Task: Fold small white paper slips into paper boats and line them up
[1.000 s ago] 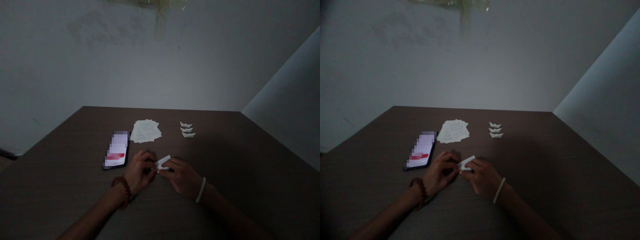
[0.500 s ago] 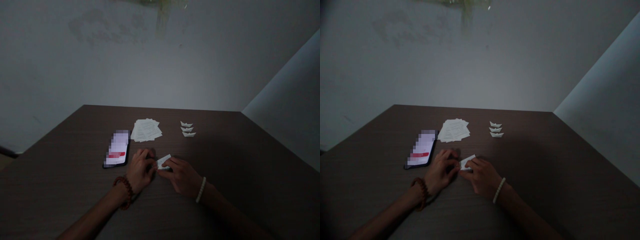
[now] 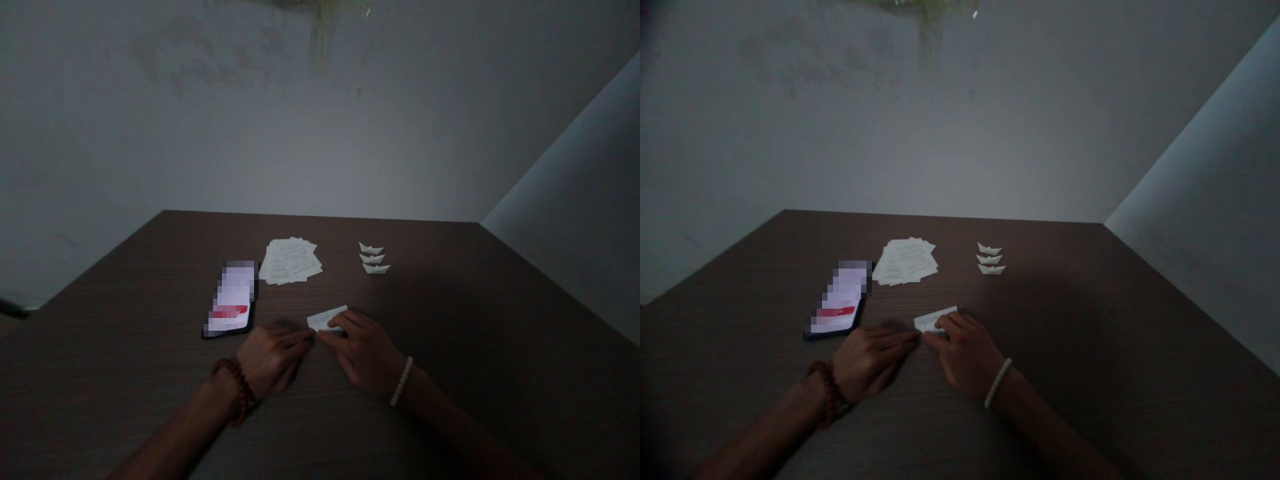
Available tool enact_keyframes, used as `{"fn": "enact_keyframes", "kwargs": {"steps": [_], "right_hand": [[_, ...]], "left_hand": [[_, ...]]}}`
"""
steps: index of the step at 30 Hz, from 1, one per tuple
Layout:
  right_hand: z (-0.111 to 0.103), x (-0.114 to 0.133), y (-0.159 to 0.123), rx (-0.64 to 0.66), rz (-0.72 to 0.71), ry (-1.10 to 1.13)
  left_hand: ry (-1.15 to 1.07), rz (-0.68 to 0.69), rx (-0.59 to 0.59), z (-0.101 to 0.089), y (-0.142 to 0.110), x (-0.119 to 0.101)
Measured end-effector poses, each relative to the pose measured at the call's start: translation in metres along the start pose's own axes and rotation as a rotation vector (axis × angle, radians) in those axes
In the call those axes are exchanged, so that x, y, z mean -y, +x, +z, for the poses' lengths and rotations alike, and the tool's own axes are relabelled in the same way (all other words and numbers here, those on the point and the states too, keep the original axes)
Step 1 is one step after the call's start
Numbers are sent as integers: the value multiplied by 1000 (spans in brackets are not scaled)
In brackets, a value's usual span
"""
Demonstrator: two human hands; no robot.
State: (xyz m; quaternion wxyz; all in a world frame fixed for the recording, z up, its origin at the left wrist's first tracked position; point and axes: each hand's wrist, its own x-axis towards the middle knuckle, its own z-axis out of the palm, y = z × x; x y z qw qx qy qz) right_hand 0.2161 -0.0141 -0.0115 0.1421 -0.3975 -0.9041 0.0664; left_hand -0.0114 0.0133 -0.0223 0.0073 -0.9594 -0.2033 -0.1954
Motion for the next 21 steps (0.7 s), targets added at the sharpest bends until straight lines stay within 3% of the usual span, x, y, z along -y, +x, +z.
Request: {"fn": "enact_keyframes", "kwargs": {"steps": [13,21], "right_hand": [[-1,-1,0,-15,-10,32],[-2,0,0,-24,-12,17]], "left_hand": [[10,-50,165,1,-2,-4],[-15,-155,96,5,0,-8]]}}
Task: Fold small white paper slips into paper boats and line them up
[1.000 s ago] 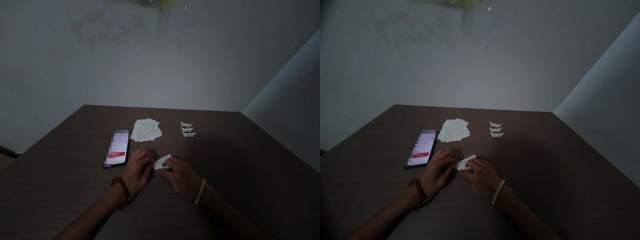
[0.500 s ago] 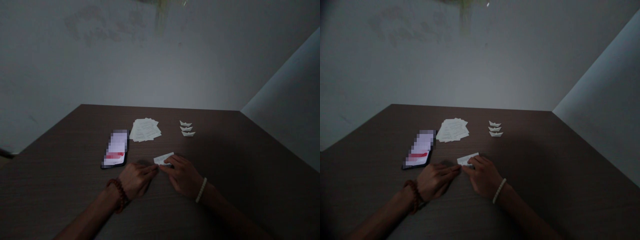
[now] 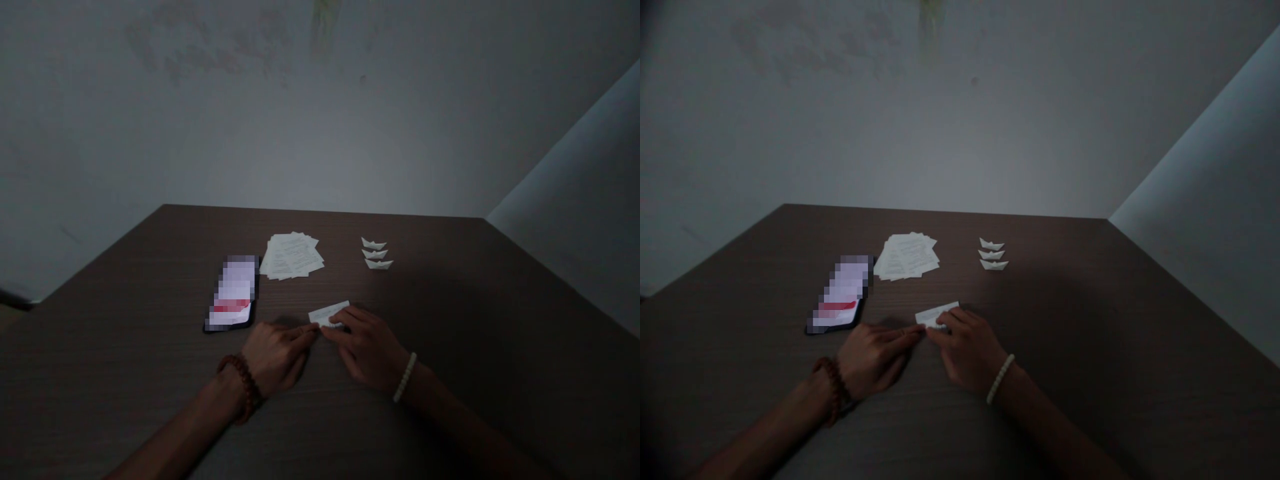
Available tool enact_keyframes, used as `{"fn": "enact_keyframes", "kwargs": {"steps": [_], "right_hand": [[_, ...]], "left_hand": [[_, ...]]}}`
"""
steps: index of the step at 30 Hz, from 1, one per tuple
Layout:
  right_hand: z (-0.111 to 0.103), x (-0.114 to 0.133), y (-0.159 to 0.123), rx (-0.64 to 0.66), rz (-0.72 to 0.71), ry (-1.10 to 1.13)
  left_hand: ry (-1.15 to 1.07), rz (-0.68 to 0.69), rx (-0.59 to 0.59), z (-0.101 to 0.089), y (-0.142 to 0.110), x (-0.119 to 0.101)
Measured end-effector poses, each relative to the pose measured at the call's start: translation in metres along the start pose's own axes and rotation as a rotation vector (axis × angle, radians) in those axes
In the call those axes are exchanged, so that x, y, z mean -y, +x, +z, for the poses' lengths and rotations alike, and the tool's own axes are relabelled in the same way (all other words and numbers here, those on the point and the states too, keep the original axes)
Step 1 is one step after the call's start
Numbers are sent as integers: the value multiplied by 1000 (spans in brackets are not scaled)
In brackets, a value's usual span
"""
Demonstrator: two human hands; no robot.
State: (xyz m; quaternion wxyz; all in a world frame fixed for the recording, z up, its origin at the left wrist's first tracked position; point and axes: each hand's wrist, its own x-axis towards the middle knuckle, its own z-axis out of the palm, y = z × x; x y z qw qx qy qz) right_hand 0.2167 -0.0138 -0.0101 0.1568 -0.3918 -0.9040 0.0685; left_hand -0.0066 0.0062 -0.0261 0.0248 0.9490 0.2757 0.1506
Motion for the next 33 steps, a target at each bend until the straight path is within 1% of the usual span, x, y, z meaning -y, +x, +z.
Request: {"fn": "enact_keyframes", "kwargs": {"steps": [5,9,14,20,27,33], "right_hand": [[1,0,-1,13,17,4],[1,1,-1,13,19,7],[0,2,0,-3,12,5],[0,1,1,-6,-2,3],[1,0,0,-13,0,19],[-1,0,0,-8,10,6]], "left_hand": [[58,-16,-33,-4,2,-2],[69,-3,-50,-2,1,-4],[46,57,8,1,-1,-2],[64,42,77,-2,0,-2],[87,-31,55,0,1,-3],[69,28,59,1,0,-2]]}}
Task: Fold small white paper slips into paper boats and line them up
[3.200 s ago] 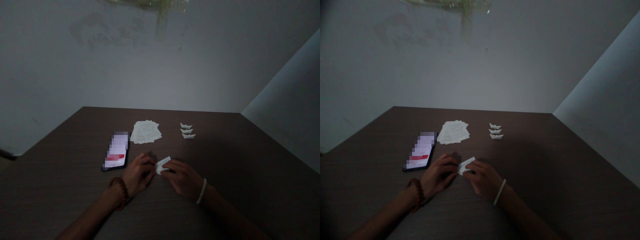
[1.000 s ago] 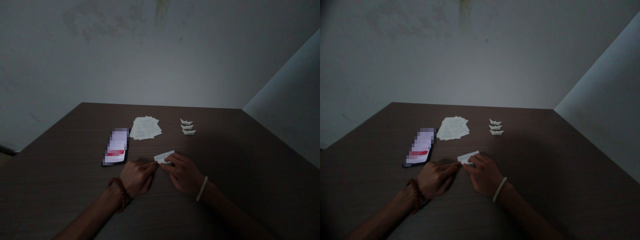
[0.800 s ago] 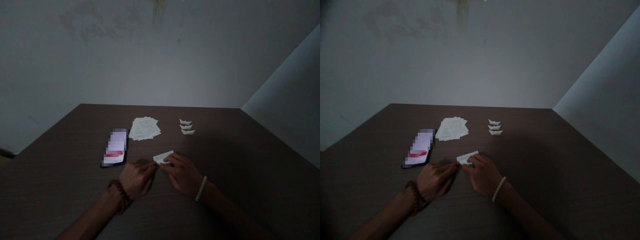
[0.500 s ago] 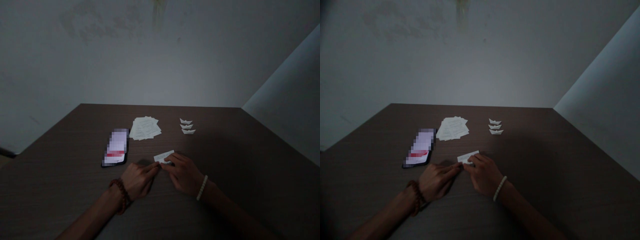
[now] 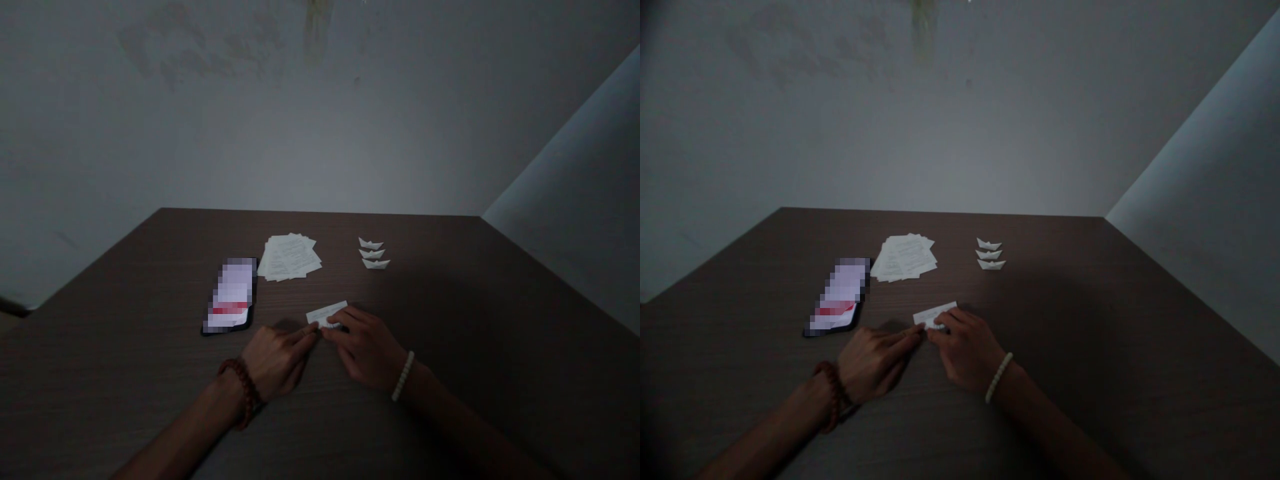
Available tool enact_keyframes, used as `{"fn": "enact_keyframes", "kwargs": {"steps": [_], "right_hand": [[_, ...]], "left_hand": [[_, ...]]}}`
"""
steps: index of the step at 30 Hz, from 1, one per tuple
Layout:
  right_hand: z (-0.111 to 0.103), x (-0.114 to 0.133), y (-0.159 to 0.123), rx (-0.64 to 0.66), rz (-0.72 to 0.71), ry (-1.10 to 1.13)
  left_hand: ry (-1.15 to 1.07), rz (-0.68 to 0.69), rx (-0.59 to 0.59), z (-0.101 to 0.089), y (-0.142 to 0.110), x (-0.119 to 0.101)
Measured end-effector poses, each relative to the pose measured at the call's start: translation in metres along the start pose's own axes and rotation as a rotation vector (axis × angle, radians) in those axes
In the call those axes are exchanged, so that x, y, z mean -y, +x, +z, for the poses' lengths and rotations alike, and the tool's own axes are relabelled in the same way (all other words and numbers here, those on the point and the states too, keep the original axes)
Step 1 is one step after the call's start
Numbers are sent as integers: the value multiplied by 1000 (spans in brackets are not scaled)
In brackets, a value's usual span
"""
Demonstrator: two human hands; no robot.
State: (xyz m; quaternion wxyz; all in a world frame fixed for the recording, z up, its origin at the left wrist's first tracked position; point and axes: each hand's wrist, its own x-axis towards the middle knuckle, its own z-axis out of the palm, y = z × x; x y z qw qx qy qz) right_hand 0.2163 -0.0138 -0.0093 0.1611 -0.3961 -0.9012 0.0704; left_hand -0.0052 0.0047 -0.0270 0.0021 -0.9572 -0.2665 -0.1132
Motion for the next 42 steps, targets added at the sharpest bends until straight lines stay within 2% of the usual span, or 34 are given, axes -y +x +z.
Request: {"fn": "enact_keyframes", "kwargs": {"steps": [7,14,19,26,36,42], "right_hand": [[3,0,0,-14,-6,8],[2,-1,0,-14,-8,7],[2,-1,-1,-19,-10,16],[3,-2,-1,-25,-12,21],[3,-1,0,-2,0,1],[1,0,0,-5,-3,10]], "left_hand": [[-4,-46,56,-3,4,-2],[54,-14,-38,0,0,-1],[27,34,-15,2,0,0],[-13,-16,32,-1,3,-1],[8,41,-41,-1,2,-2],[7,-45,-54,0,3,-3]]}}
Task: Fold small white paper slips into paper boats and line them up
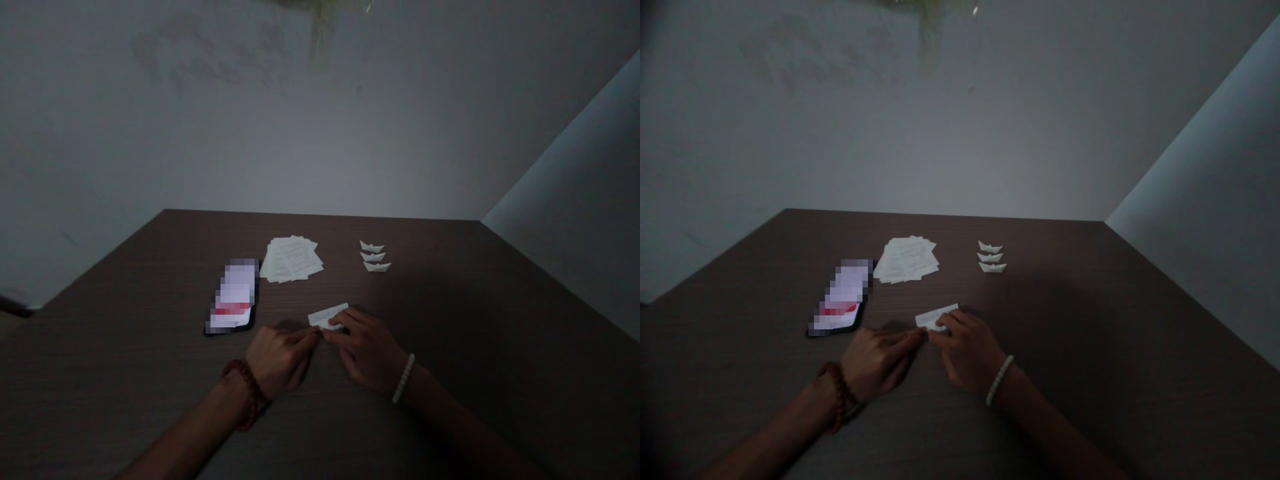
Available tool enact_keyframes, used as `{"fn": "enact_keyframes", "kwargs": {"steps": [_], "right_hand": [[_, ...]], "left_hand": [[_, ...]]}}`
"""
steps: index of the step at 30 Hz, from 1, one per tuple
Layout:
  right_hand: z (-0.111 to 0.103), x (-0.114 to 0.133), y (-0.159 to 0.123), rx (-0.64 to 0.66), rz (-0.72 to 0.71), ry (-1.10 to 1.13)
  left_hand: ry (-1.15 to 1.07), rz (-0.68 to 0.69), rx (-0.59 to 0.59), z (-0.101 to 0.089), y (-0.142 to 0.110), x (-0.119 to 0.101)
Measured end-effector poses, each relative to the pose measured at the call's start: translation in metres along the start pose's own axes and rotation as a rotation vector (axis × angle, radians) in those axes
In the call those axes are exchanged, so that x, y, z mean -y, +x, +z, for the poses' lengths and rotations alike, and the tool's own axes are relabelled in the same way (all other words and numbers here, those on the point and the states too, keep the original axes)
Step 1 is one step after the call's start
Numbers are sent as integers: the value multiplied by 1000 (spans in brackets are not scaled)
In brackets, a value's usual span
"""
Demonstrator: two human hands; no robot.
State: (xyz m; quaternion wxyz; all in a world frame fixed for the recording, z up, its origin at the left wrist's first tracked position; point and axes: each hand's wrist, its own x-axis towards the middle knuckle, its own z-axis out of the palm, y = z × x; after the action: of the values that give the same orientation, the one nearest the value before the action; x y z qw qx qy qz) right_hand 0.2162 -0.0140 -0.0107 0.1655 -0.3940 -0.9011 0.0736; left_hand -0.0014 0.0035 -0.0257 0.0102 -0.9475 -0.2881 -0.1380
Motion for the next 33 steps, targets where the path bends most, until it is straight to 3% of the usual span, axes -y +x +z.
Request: {"fn": "enact_keyframes", "kwargs": {"steps": [17,21,25,33], "right_hand": [[2,4,2,-30,1,55],[2,-8,0,-153,-23,167],[-1,-27,-2,-295,84,195],[13,-37,3,-270,163,263]], "left_hand": [[109,-60,-73,-6,3,-2],[107,-51,-83,-5,3,1],[84,-34,-102,-4,3,3],[95,-4,-172,-2,5,2]]}}
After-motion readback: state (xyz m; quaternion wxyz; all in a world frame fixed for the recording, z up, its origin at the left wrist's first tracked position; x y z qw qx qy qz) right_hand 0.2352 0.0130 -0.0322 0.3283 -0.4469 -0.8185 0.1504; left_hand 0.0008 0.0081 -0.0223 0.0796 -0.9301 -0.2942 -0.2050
